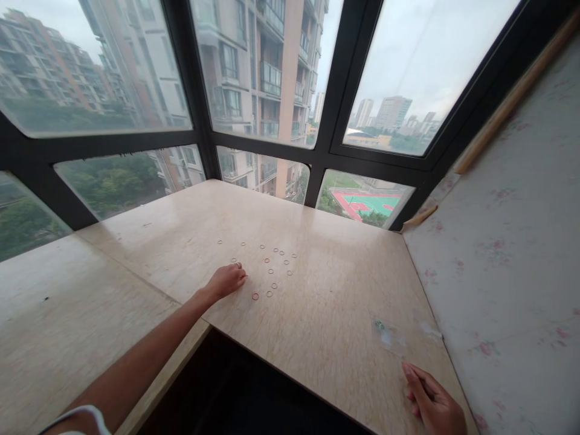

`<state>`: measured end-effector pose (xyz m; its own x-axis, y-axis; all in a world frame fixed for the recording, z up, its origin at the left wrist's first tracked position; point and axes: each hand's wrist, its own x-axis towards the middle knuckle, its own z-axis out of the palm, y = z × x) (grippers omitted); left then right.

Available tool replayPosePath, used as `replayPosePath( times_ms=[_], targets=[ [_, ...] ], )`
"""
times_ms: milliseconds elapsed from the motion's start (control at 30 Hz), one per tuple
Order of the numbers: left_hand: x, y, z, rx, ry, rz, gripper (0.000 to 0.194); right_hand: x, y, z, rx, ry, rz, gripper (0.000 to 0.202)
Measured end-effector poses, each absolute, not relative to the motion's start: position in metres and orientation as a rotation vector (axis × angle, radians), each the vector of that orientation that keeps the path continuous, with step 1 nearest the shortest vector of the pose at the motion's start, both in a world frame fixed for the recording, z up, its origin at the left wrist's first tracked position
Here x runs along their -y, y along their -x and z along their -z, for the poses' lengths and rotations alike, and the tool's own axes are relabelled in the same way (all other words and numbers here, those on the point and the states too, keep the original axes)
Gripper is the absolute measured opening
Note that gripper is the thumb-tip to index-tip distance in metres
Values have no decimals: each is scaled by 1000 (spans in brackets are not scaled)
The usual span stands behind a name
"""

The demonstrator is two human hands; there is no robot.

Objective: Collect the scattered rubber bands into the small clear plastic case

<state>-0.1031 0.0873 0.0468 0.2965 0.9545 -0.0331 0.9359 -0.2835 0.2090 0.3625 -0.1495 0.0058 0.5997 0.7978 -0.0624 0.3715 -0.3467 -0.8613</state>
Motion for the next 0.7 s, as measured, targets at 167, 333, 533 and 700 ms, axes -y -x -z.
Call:
replayPosePath(
  times_ms=[167,333,533,700],
  targets=[
    [-95,97,-52,-1771,-2433,2,18,152,-363,-5,937,1948,-621,59],
    [-101,97,-60,-1768,-2392,74,8,152,-361,-8,918,1936,-607,59],
    [-95,79,-63,-1658,-2255,-166,7,151,-361,-7,922,1920,-614,56],
    [-77,23,-77,-1360,-1971,-464,8,150,-360,-4,957,1881,-607,50]
  ],
)
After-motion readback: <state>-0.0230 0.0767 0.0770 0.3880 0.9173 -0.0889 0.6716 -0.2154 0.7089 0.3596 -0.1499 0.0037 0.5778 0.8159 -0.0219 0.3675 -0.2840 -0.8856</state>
